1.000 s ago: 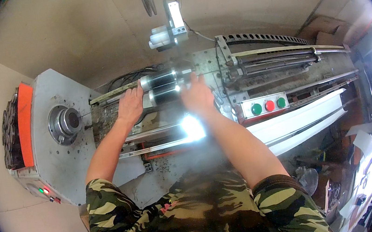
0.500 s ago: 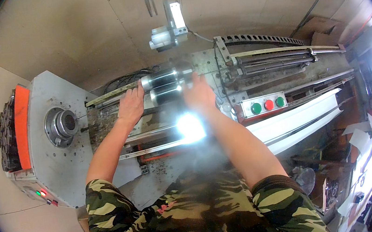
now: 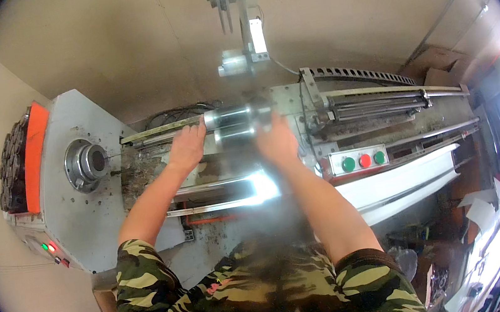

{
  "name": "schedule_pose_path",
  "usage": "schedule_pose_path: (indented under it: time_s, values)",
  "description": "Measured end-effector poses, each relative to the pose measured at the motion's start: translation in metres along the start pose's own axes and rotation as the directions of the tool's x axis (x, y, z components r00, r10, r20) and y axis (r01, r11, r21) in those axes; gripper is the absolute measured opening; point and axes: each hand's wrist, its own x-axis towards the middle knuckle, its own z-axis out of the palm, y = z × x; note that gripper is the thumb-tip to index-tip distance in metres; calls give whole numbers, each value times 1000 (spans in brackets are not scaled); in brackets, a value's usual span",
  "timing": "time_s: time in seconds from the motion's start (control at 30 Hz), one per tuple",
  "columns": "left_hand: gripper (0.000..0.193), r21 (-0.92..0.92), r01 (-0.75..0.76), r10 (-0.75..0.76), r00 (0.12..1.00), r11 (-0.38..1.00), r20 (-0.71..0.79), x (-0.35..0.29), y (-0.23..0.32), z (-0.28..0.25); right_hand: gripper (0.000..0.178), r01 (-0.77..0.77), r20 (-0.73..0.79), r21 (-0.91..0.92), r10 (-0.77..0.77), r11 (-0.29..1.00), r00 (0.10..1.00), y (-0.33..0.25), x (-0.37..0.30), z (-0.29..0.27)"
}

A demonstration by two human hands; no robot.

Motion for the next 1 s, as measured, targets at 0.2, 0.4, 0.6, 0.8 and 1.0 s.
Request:
schedule_pose_path:
  time_s: [0.2,0.4,0.6,0.8,1.0]
  values:
    - [63,40,21,-23,999,999,45,0,2,0,71,-7,13,0,7,1000,1000,3,4,4]
    - [63,34,49,-51,996,998,75,-1,4,-13,73,-7,75,13,6,1000,997,3,2,5]
    - [62,34,79,-82,993,996,82,-1,8,-10,73,-20,149,68,10,998,989,-1,0,-7]
    - [57,51,97,-103,987,994,121,0,10,-8,72,-14,197,83,-3,996,980,1,-1,-14]
    - [55,41,94,-98,989,995,108,2,9,-8,71,10,167,115,-29,993,986,2,0,-14]
